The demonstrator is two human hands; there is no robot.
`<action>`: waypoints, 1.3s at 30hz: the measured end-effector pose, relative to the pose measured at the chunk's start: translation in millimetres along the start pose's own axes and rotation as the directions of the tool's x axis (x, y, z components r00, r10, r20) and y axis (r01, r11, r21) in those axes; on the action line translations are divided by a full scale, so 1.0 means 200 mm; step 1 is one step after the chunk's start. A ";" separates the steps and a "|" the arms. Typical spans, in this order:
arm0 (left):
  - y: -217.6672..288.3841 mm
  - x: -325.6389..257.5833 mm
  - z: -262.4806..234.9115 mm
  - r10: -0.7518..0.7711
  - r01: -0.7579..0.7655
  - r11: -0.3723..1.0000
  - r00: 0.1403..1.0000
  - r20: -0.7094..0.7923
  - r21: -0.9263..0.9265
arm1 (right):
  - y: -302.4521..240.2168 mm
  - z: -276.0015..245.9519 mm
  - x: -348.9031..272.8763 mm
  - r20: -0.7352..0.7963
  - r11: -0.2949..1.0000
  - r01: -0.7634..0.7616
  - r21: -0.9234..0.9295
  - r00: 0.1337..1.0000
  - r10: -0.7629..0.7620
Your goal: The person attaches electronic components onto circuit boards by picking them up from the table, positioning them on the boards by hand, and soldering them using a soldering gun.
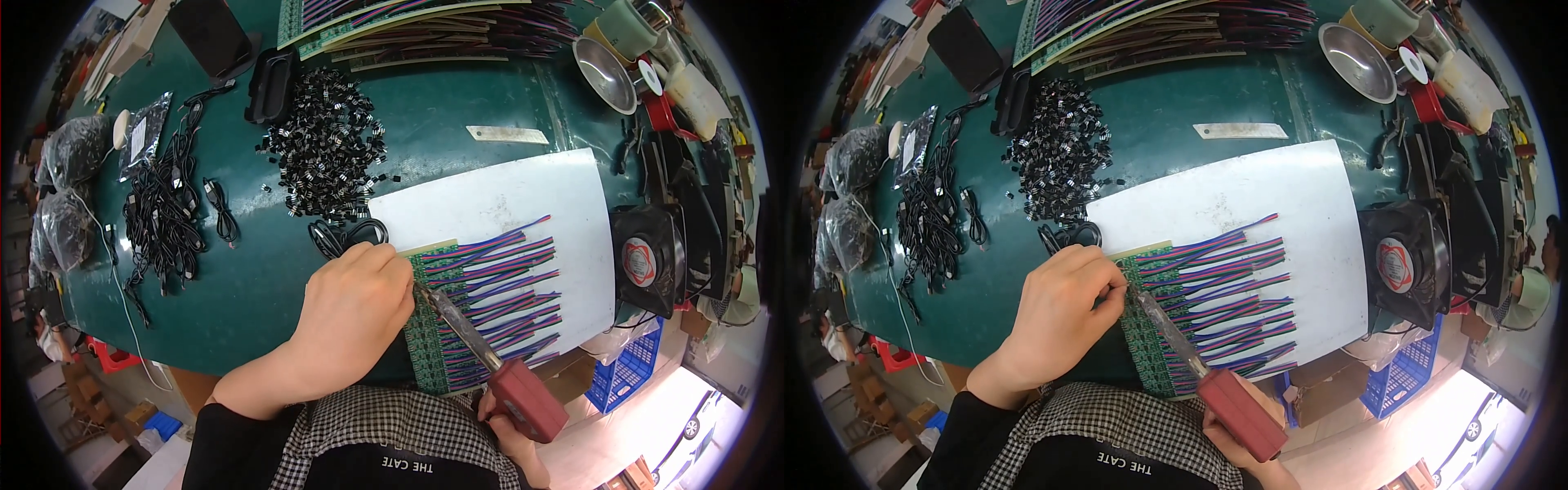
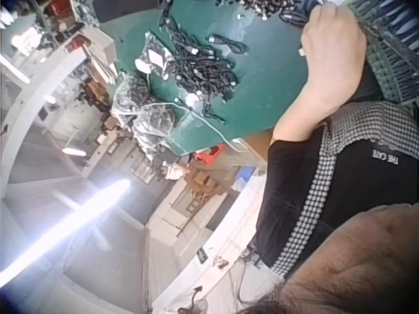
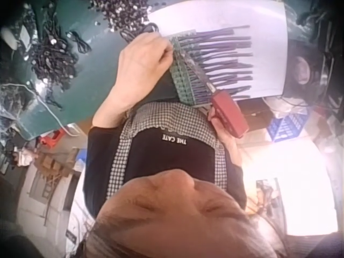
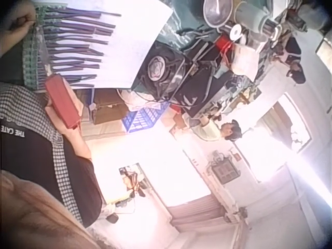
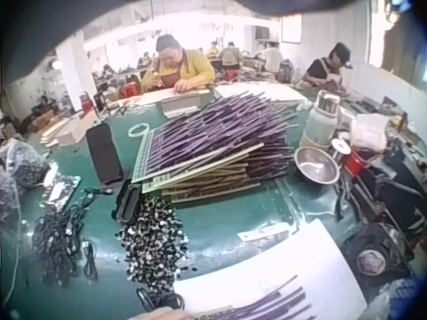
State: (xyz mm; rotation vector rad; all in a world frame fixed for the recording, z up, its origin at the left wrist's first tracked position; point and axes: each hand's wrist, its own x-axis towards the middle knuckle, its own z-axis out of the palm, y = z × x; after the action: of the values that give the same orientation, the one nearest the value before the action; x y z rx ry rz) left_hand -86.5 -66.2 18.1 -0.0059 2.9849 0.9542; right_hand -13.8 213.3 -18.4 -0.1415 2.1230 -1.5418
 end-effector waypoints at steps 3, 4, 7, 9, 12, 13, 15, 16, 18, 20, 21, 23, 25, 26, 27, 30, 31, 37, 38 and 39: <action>0.00 0.00 0.00 -0.004 0.004 1.000 1.000 0.011 0.013 | -0.06 0.01 0.01 -0.043 0.999 0.008 -0.053 0.999 -0.011; 0.01 0.00 0.00 -0.002 0.001 1.000 1.000 0.012 0.008 | -0.09 0.01 0.02 -0.043 0.999 -0.029 0.041 0.999 0.031; 0.01 0.00 0.00 -0.004 0.004 1.000 1.000 0.023 0.022 | -0.10 0.02 0.02 -0.056 0.998 -0.047 0.032 0.997 0.049; 0.01 0.00 0.00 -0.005 0.005 1.000 1.000 0.013 0.021 | -0.10 0.03 0.02 -0.071 0.997 -0.030 -0.071 0.997 0.025; 0.01 0.00 0.01 -0.003 0.003 0.999 1.000 0.002 0.037 | -0.13 0.03 0.04 -0.047 0.974 -0.080 0.210 0.995 0.092; 0.01 0.00 0.01 -0.001 0.001 0.999 1.000 0.001 0.055 | -0.16 0.05 0.04 -0.069 0.926 -0.125 0.357 0.985 0.160; 0.01 0.00 0.00 0.015 -0.013 0.997 1.000 -0.014 0.073 | -0.17 0.05 0.05 -0.079 0.852 -0.160 0.498 0.970 0.229; 0.01 0.00 0.00 0.031 -0.028 0.996 0.999 -0.029 0.088 | -0.15 0.05 0.05 -0.059 0.864 -0.141 0.483 0.980 0.193; 0.00 0.00 0.01 0.028 -0.024 0.997 0.999 -0.041 0.075 | -0.11 0.03 0.04 -0.038 0.875 -0.120 0.468 0.987 0.156; 0.00 -0.01 0.01 0.023 -0.019 0.998 0.998 -0.052 0.065 | -0.07 0.01 0.03 0.030 0.999 0.008 0.042 1.000 -0.009; -0.01 -0.01 0.01 0.013 -0.011 0.999 0.998 -0.061 0.031 | -0.07 0.01 0.03 0.031 0.999 0.008 0.043 0.999 -0.009; -0.02 -0.01 0.02 0.005 -0.005 1.000 0.998 -0.068 -0.004 | -0.09 0.02 0.03 -0.013 0.977 -0.083 0.195 0.996 0.087; -0.02 -0.02 0.03 0.001 -0.004 0.999 0.997 -0.076 -0.044 | -0.04 0.02 0.01 -0.018 0.969 -0.079 0.233 0.996 0.085; -0.02 -0.02 0.03 0.000 -0.004 0.999 0.997 -0.076 -0.043 | -0.02 0.02 0.00 -0.023 0.960 -0.073 0.270 0.996 0.082; -0.02 -0.02 0.03 -0.001 -0.001 0.999 0.997 -0.076 -0.035 | 0.00 0.01 0.00 -0.023 0.960 -0.073 0.270 0.996 0.082; -0.01 -0.02 0.03 -0.004 0.003 1.000 0.997 -0.071 -0.013 | 0.01 0.00 0.01 0.056 0.998 0.052 0.047 0.997 -0.055; -0.01 -0.02 0.02 -0.002 0.002 1.000 0.998 -0.067 0.001 | -0.01 0.01 0.00 0.014 1.000 0.002 0.028 1.000 -0.002; -0.01 -0.02 0.03 0.009 -0.009 1.000 0.998 -0.062 0.007 | 0.04 0.01 -0.03 -0.049 0.992 -0.018 -0.123 0.999 0.012; -0.01 -0.02 0.03 0.009 -0.009 1.000 0.998 -0.062 0.007 | 0.04 0.01 -0.03 -0.047 0.987 -0.024 -0.158 0.999 0.017; -0.01 -0.02 0.03 0.011 -0.011 1.000 0.998 -0.064 0.006 | 0.04 0.02 -0.03 -0.047 0.987 -0.024 -0.158 0.999 0.017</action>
State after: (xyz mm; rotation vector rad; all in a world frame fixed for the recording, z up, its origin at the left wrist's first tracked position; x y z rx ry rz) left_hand -82.9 -65.2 12.4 -0.0201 3.0492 0.9645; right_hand -5.6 215.5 -23.8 -0.1396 2.2755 -1.3760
